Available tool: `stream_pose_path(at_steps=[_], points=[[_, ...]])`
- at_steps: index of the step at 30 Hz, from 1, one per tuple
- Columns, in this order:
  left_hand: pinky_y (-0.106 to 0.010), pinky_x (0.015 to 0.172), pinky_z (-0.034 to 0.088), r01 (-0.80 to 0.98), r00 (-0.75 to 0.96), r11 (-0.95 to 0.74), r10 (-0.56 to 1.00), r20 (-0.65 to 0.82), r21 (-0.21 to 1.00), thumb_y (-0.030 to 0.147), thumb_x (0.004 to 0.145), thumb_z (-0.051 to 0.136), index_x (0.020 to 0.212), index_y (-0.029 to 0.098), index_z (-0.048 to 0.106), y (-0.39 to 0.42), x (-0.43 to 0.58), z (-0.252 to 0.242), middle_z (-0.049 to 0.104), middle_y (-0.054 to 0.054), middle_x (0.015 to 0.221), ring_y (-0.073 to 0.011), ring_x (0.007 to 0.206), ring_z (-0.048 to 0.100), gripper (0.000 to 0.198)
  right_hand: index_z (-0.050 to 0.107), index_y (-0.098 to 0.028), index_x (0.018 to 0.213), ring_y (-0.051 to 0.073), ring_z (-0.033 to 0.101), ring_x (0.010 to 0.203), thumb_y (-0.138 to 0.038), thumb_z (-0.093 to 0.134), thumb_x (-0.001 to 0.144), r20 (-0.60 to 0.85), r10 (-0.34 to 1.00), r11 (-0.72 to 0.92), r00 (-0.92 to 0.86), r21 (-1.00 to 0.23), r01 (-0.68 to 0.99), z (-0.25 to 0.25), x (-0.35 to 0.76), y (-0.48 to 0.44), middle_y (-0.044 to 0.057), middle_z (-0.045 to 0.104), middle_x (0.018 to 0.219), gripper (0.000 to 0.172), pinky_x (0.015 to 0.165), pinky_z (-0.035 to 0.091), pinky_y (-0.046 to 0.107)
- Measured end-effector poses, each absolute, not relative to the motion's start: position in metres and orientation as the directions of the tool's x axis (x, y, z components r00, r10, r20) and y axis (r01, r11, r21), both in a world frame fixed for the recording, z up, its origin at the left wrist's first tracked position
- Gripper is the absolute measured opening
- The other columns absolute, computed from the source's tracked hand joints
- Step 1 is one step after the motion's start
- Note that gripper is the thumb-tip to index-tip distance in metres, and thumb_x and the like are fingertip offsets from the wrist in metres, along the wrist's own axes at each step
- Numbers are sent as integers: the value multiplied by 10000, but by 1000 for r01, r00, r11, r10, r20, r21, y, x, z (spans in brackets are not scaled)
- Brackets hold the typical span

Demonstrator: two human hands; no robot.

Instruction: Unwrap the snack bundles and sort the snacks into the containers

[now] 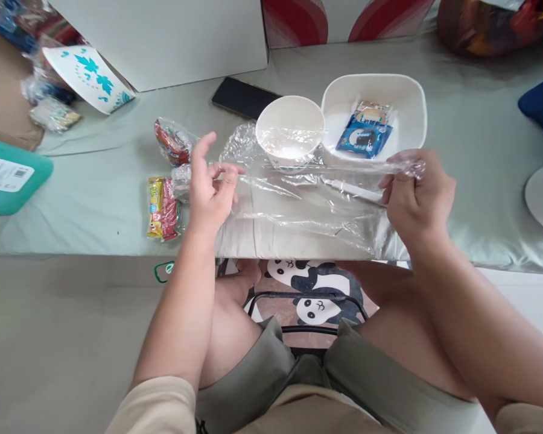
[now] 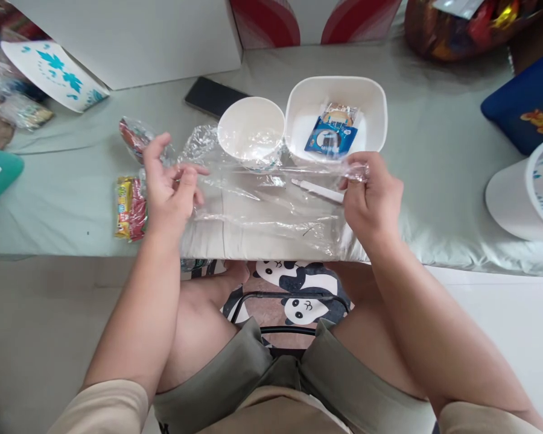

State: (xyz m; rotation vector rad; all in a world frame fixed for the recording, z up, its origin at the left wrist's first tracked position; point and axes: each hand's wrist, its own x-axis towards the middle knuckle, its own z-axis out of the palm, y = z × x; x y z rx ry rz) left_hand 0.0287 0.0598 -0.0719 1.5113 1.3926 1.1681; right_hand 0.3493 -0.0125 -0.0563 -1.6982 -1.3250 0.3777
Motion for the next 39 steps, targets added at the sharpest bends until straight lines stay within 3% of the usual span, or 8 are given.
stream_pose_path(at_steps=[7,10,13,19,29,34,36,39], points=[[-307,721,628,-79,106,240,967,-231,968,535,782,812,1184,245,623,61,37,-66,798,-113,1069,-225,900,791,531,749,-247,1025,159,719,781,-59,451,772,387,878,178,283,-812,556,-61,347,-15,17,778,927,434,654,520,284],[-268,633,613,-61,127,348,932,-338,936,477,840,746,996,180,687,60,39,-55,804,-122,950,-204,791,785,341,742,-247,1028,138,700,675,-68,449,779,326,906,145,271,-839,524,-59,345,-15,-3,769,864,424,624,521,276],[-200,497,522,84,65,382,920,-387,920,211,856,666,829,167,685,58,41,-47,764,-59,740,-135,581,717,55,731,-246,1059,114,597,490,-116,461,818,220,922,-9,320,-812,584,-55,346,-14,-45,706,681,384,596,490,287],[-162,436,459,123,-17,268,963,-268,956,91,857,607,800,194,663,58,41,-53,776,-19,849,-77,521,676,131,707,-206,933,115,474,452,-344,523,913,195,904,-91,380,-780,619,-55,354,-12,-51,569,501,231,616,440,310],[-183,523,519,7,-93,-108,990,108,994,174,763,802,709,221,672,71,25,-77,719,13,961,-49,578,641,148,562,-237,702,188,681,863,-131,583,756,507,853,307,121,-676,670,-68,364,-8,42,708,874,121,753,492,351],[-215,589,519,-13,-59,-238,970,237,971,227,670,886,652,219,702,73,21,-81,698,-2,880,-85,669,609,185,678,-250,974,251,685,1087,-141,657,799,606,793,433,-59,-494,754,-71,370,-8,111,697,1131,207,903,541,440],[-217,596,502,-11,-28,-234,972,233,972,244,680,894,771,242,747,73,20,-81,693,1,890,-85,677,584,173,689,-266,965,251,700,1068,-177,683,819,627,768,498,-129,-459,736,-72,369,-9,89,708,1121,171,901,554,451],[-230,677,525,-29,61,-178,982,180,984,202,616,936,1049,308,739,72,18,-82,699,15,980,-89,730,603,487,663,-273,863,225,732,933,-157,640,843,623,774,533,-117,-540,651,-69,367,-12,29,734,933,120,846,569,432]])
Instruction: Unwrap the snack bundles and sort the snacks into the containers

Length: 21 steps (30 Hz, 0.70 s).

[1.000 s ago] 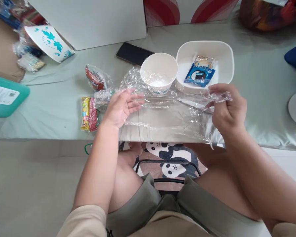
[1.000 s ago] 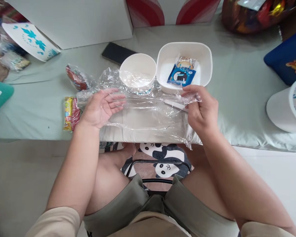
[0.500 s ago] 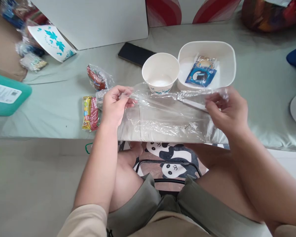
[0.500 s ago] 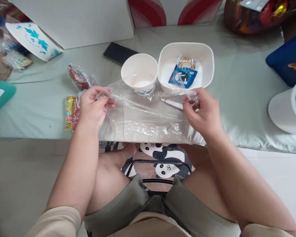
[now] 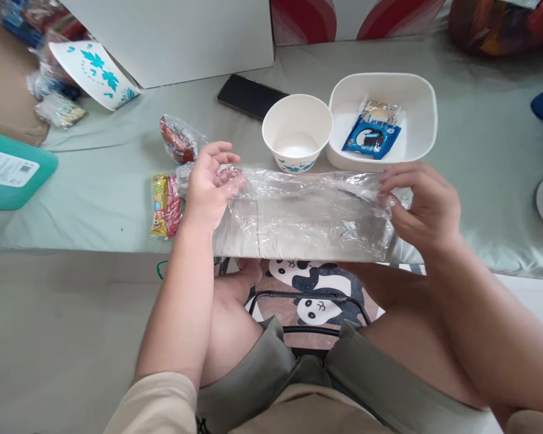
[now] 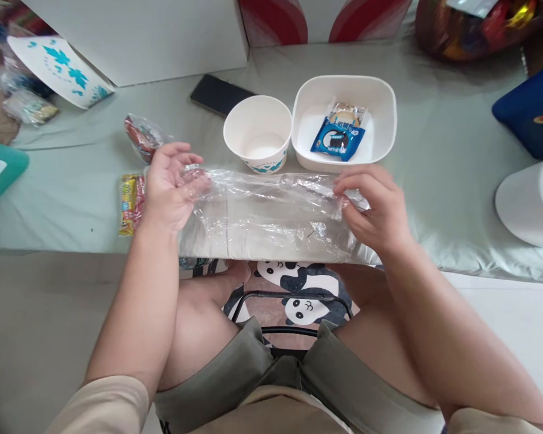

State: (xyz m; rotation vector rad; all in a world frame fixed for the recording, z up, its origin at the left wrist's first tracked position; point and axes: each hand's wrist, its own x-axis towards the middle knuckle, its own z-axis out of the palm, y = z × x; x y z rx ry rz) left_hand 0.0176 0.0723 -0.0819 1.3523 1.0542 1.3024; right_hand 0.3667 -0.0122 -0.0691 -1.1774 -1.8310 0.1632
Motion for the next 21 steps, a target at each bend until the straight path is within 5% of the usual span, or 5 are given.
stream_pose_path(at_steps=[4,9,13,18,21], points=[[-219,688,503,64,54,-129,991,126,990,151,636,909,983,248,745,72,16,-85,706,5,954,-94,766,625,396,672,-280,883,237,728,915,-197,652,858,619,780,564,-90,-633,530,-58,367,-19,23,724,911,89,827,581,446],[-231,736,519,62,-17,-141,990,142,988,127,628,890,716,206,753,72,15,-82,714,1,940,-92,792,645,180,656,-288,859,263,684,993,-191,652,839,580,708,699,-403,-492,519,-45,370,-33,41,694,1017,99,855,545,467],[-241,679,534,-69,3,-46,999,46,997,65,610,846,602,216,732,69,13,-74,707,-7,1003,-99,788,652,189,659,-261,862,317,643,1121,-218,611,915,377,714,700,-590,-392,597,-48,372,-42,72,704,1117,84,890,465,494],[-250,738,564,-26,75,62,995,-60,998,-8,621,726,556,167,681,64,13,-69,729,-44,1064,-148,903,710,192,718,-268,807,393,532,1327,-361,555,953,159,746,650,-646,-384,656,-54,379,-45,73,705,1249,238,985,391,545],[-258,817,582,-15,92,56,994,-55,998,12,624,694,548,160,656,65,11,-68,746,-52,1072,-166,969,716,170,735,-289,807,383,551,1304,-430,514,984,222,750,654,-623,-392,647,-55,379,-44,54,716,1235,316,981,383,543]])
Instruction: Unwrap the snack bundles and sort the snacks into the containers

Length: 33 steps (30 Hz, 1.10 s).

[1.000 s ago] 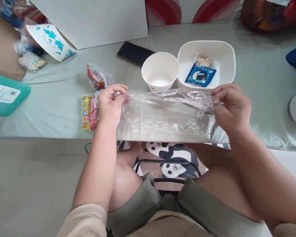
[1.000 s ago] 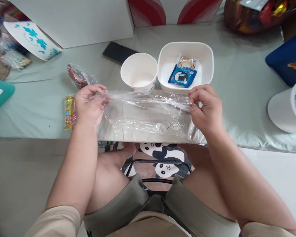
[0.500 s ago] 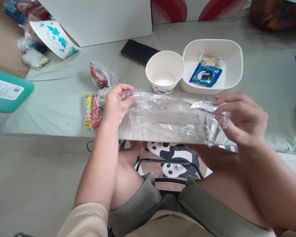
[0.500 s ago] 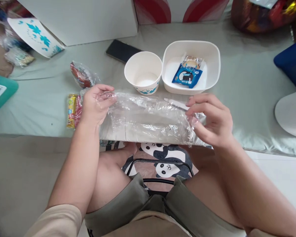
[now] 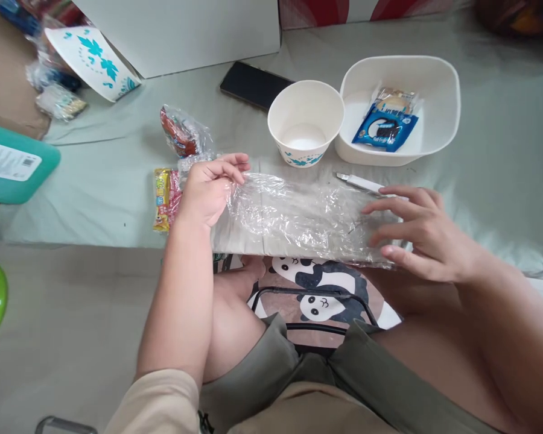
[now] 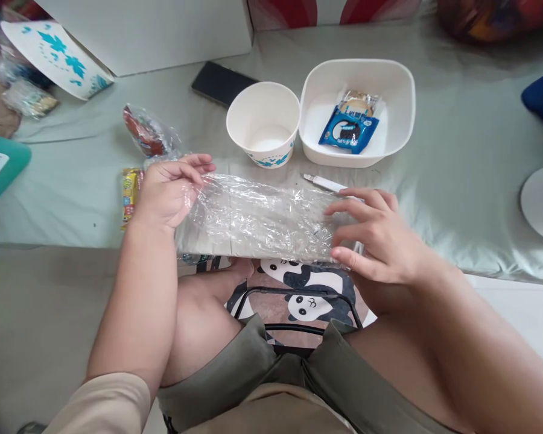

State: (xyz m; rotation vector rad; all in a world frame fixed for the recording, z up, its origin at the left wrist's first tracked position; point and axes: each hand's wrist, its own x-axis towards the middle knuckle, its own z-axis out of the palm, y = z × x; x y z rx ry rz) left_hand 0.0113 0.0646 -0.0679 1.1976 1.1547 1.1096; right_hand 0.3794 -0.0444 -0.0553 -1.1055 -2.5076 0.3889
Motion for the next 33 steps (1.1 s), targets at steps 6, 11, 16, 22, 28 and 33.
stream_pose_path(at_steps=[6,11,16,22,28,33], points=[[-372,728,651,-120,279,262,935,-221,958,383,864,696,1008,253,704,63,3,-63,711,-82,1215,-246,986,737,194,668,-254,764,289,694,961,-278,681,890,584,787,463,-197,-350,814,-48,354,-31,57,754,966,128,858,496,486],[-238,538,544,38,398,232,889,-228,972,116,631,897,1314,366,596,50,2,-72,723,-57,1060,-165,708,715,788,680,-258,1152,321,685,1112,-303,681,851,425,852,497,-306,-473,727,-47,315,-10,110,732,1210,304,936,537,500],[-201,481,473,258,426,35,893,-146,966,121,587,891,1182,300,679,40,10,-67,716,-40,942,-131,625,654,657,483,-158,1475,365,642,1213,-569,620,878,242,810,561,-534,-585,586,-58,283,-3,195,661,1390,739,978,517,511],[-203,416,330,87,476,281,831,-288,956,124,597,914,1226,289,693,40,18,-50,681,-28,833,-103,535,547,686,672,-192,1219,178,537,589,-475,629,906,-79,862,338,-501,-647,684,-51,278,-4,-9,611,607,424,605,366,312],[-171,404,319,-166,150,104,986,-80,981,258,752,834,989,277,711,55,23,-54,659,3,901,-50,533,480,267,486,-222,642,97,344,511,-375,601,927,-40,958,122,-285,-841,527,-35,294,-10,-53,403,529,343,541,292,287],[-270,743,607,-187,288,219,944,-160,958,449,864,774,1115,219,680,49,45,-67,736,-77,1112,-173,928,745,354,491,-241,681,89,287,445,-476,606,936,-117,985,-90,-127,-975,203,-46,297,-14,-64,382,495,366,433,218,264]])
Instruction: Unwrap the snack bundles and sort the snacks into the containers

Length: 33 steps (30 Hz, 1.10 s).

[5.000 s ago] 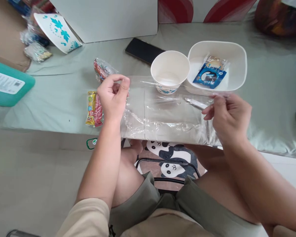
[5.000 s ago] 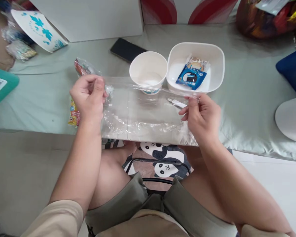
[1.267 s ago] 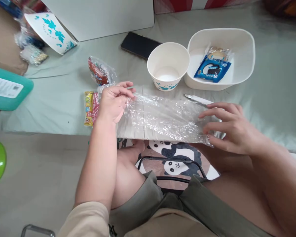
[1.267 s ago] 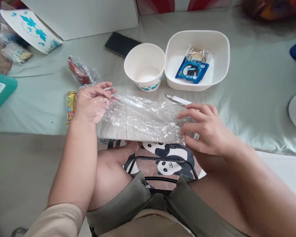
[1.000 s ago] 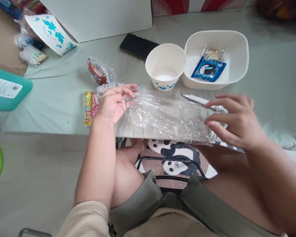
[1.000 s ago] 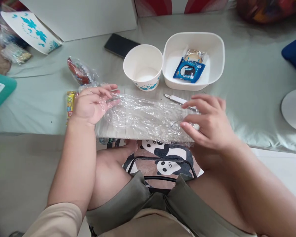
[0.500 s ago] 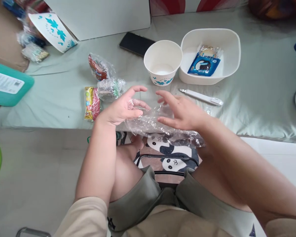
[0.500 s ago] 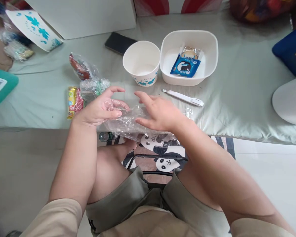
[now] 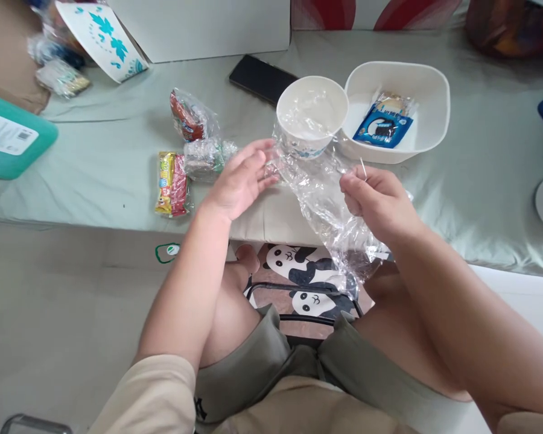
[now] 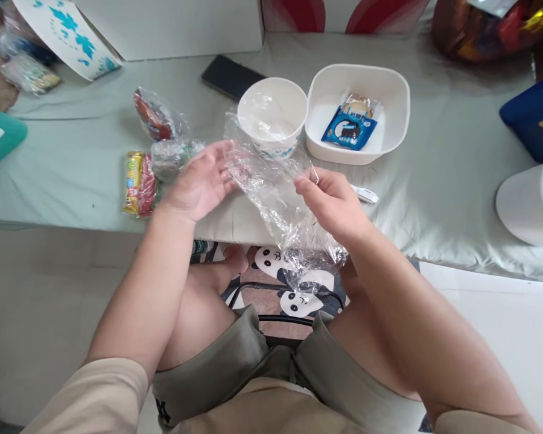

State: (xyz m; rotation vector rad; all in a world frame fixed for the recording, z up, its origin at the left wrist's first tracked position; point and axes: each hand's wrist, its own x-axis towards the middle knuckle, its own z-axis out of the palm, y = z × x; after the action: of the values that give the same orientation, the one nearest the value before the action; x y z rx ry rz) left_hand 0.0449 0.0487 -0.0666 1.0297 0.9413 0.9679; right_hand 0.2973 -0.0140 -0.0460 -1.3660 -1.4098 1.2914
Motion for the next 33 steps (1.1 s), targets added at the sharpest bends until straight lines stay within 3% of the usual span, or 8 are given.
stream_pose_path(at_steps=[4,11,15,18,22,26,30,33], points=[[-265,667,613,-87,416,312,874,-250,946,368,798,853,1024,203,693,41,57,-68,758,-50,915,-165,769,759,322,484,-242,671,86,308,447,-537,645,914,-143,985,-126,-100,-978,166,-53,299,-16,-62,398,507,414,423,220,258],[-181,439,412,-84,244,271,939,-244,959,231,847,730,754,174,685,55,52,-63,630,1,632,-64,485,546,118,435,-237,642,81,291,461,-493,626,946,-112,993,-94,-41,-947,307,-47,308,-21,-63,399,511,440,445,227,260],[-262,672,578,-326,192,274,956,-220,905,550,966,530,902,200,674,38,67,-67,710,-62,909,-138,796,701,384,430,-238,652,86,325,492,-485,628,946,-78,997,-78,13,-946,315,-50,305,-21,-57,407,542,432,462,250,262],[-390,810,634,-291,449,438,848,-283,851,791,907,449,1086,202,672,15,86,-68,742,-136,1083,-257,1036,740,655,459,-244,702,92,350,504,-523,614,955,-33,999,-42,36,-958,283,-54,300,-21,-62,412,556,407,475,279,262],[-378,851,643,-178,561,526,748,-353,832,473,822,765,1070,189,688,3,99,-68,786,-121,1033,-263,1012,767,385,479,-251,790,104,451,492,-509,586,967,-58,998,-48,-29,-961,272,-58,295,-23,-64,494,548,331,502,371,272],[-319,810,647,-25,474,416,806,-355,909,165,876,636,1001,188,701,11,93,-71,789,-60,939,-174,851,775,143,572,-222,968,120,588,579,-411,650,895,-136,974,-66,-182,-935,347,-58,296,-27,-13,661,721,218,542,442,277],[-304,806,649,97,438,172,877,-197,980,165,924,557,1025,216,736,14,78,-82,784,-37,1070,-134,779,751,212,563,-208,1108,153,689,791,-405,707,810,-106,979,-47,-175,-950,310,-57,295,-26,80,701,1108,386,668,546,313],[-323,857,636,230,404,-27,912,-70,973,218,945,557,1037,255,776,14,69,-91,787,-18,1055,-173,868,751,241,553,-202,1098,151,665,780,-380,719,771,-88,973,-30,-214,-965,260,-58,292,-22,72,670,1101,407,669,541,322]])
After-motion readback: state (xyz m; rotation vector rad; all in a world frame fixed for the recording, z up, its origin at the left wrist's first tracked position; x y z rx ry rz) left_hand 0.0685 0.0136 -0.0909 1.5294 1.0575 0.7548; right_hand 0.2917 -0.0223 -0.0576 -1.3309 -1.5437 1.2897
